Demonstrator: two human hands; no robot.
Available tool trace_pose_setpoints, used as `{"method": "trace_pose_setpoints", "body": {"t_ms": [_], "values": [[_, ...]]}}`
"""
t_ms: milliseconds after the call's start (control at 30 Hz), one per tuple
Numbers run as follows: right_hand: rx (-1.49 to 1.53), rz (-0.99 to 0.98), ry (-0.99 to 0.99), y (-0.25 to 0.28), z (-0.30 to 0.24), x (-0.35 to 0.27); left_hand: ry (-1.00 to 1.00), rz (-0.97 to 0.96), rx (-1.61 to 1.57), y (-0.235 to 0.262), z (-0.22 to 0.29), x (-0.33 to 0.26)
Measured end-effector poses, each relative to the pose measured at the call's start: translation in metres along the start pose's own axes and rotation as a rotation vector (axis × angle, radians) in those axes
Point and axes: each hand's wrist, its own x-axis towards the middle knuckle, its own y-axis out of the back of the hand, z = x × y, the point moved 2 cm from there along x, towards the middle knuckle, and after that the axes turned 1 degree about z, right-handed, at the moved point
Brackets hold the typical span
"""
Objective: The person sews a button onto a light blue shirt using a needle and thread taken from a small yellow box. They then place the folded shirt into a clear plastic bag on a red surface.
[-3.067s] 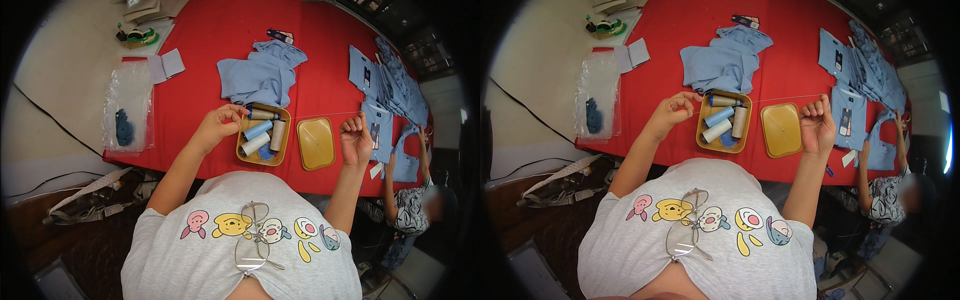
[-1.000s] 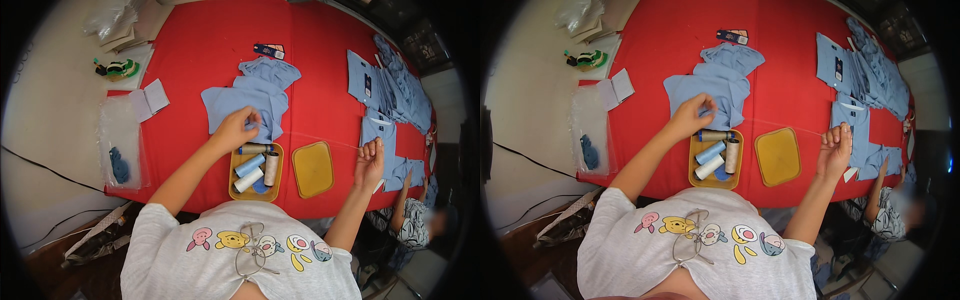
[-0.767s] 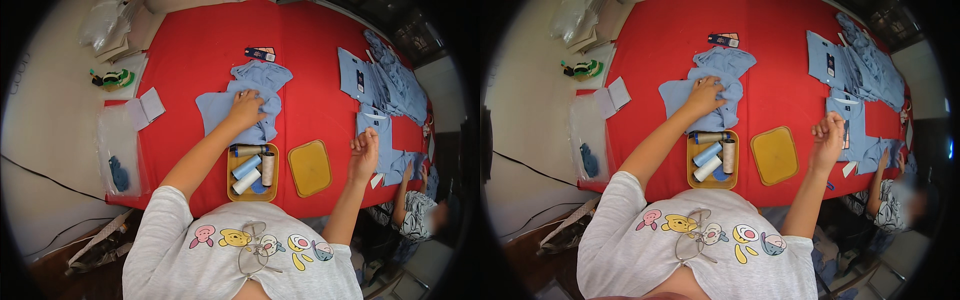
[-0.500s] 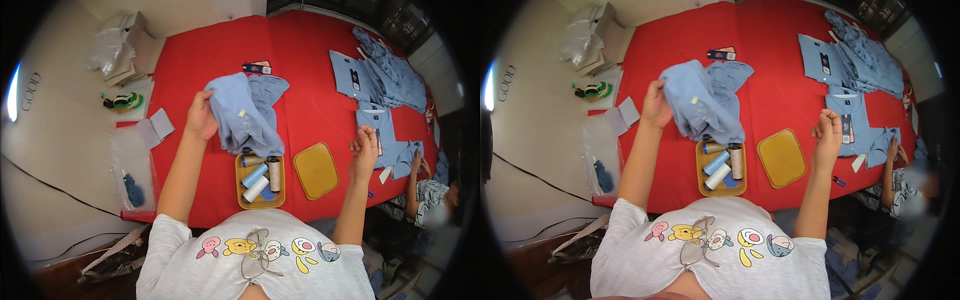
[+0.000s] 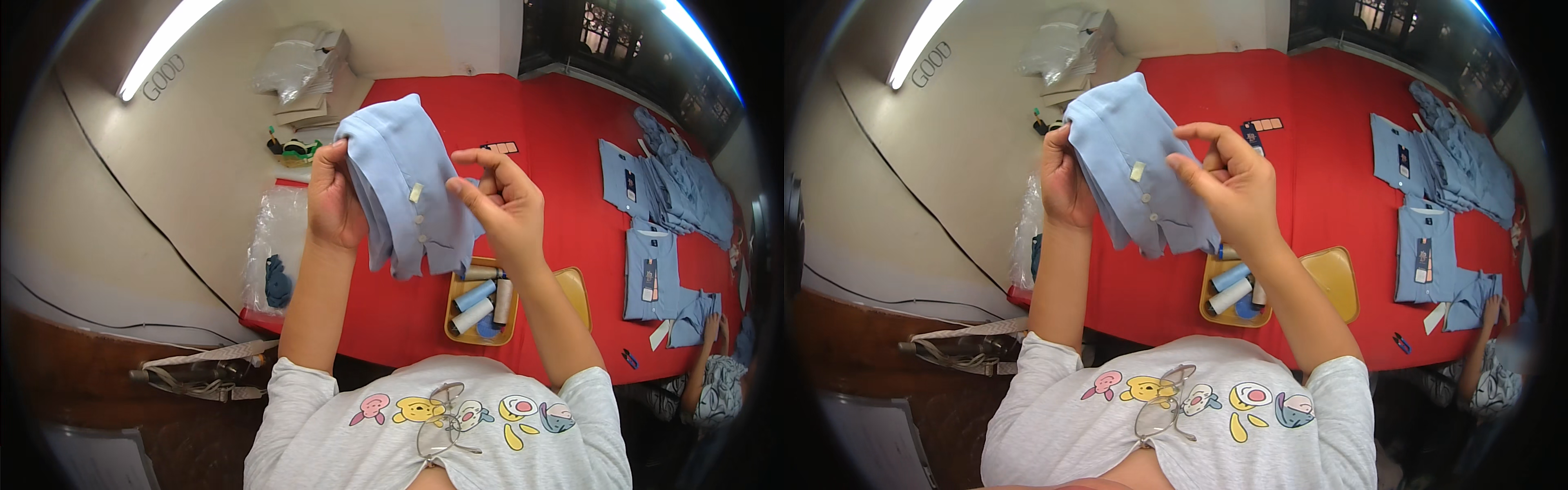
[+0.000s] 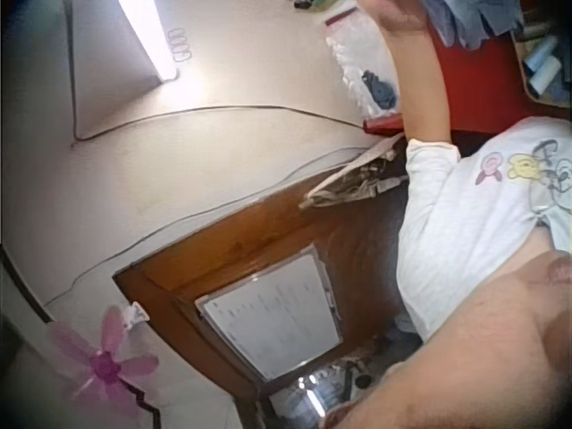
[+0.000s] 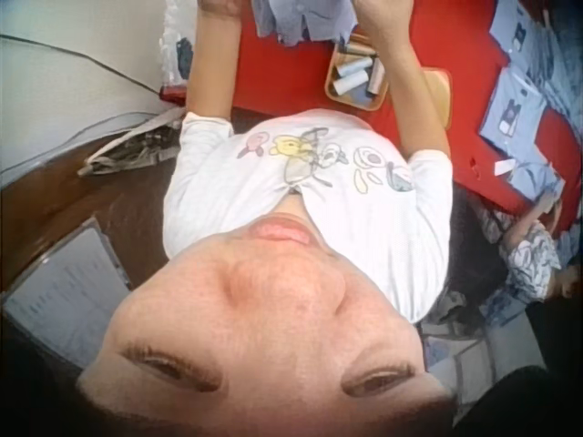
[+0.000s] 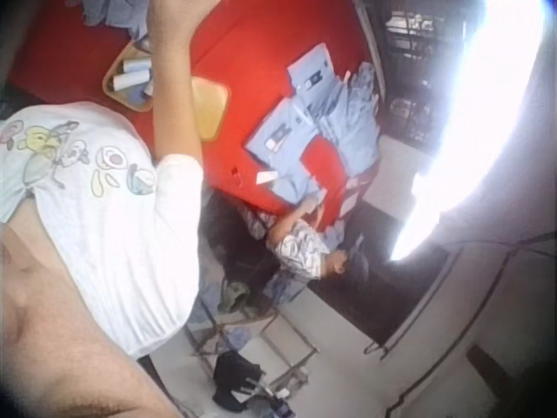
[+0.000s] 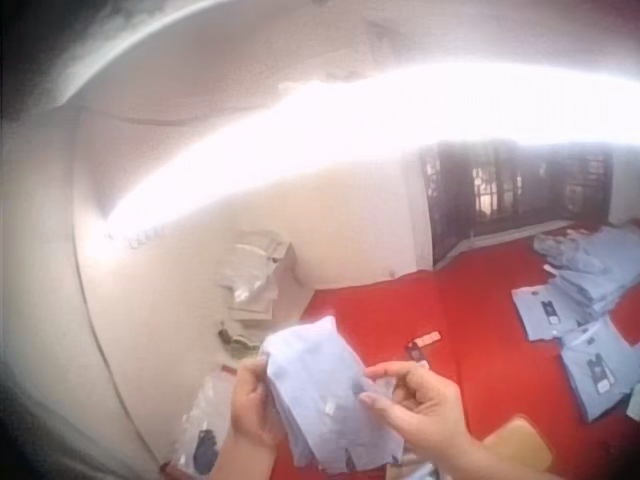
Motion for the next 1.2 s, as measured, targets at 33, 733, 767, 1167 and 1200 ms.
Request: {"method": "trace_pose_setpoints", "body": {"t_ms": [33,733,767,1167,1200], "values": [[-0.085,-0.035,0.154,-0.007,-0.009,-0.007,-0.002,0.022,0.001,0.0,0.0,-0.005],[-0.491,0.022,0.478,-0.016,0.028,-0.024,0.234,0.049,-0.339,0.036,-0.059,-0.021],[-0.348,-0.003,0.288,-0.015,0.028,-0.023,0.241,0.059,-0.334,0.037,-0.06,-0.02],[0.401,-0.125,-0.621,0.016,0.06,-0.046,0.421,0.23,-0.348,0.064,-0.109,-0.039],[0.412,-0.105,-0.639,0.018,0.062,-0.05,0.44,0.241,-0.32,0.066,-0.113,-0.042]]}}
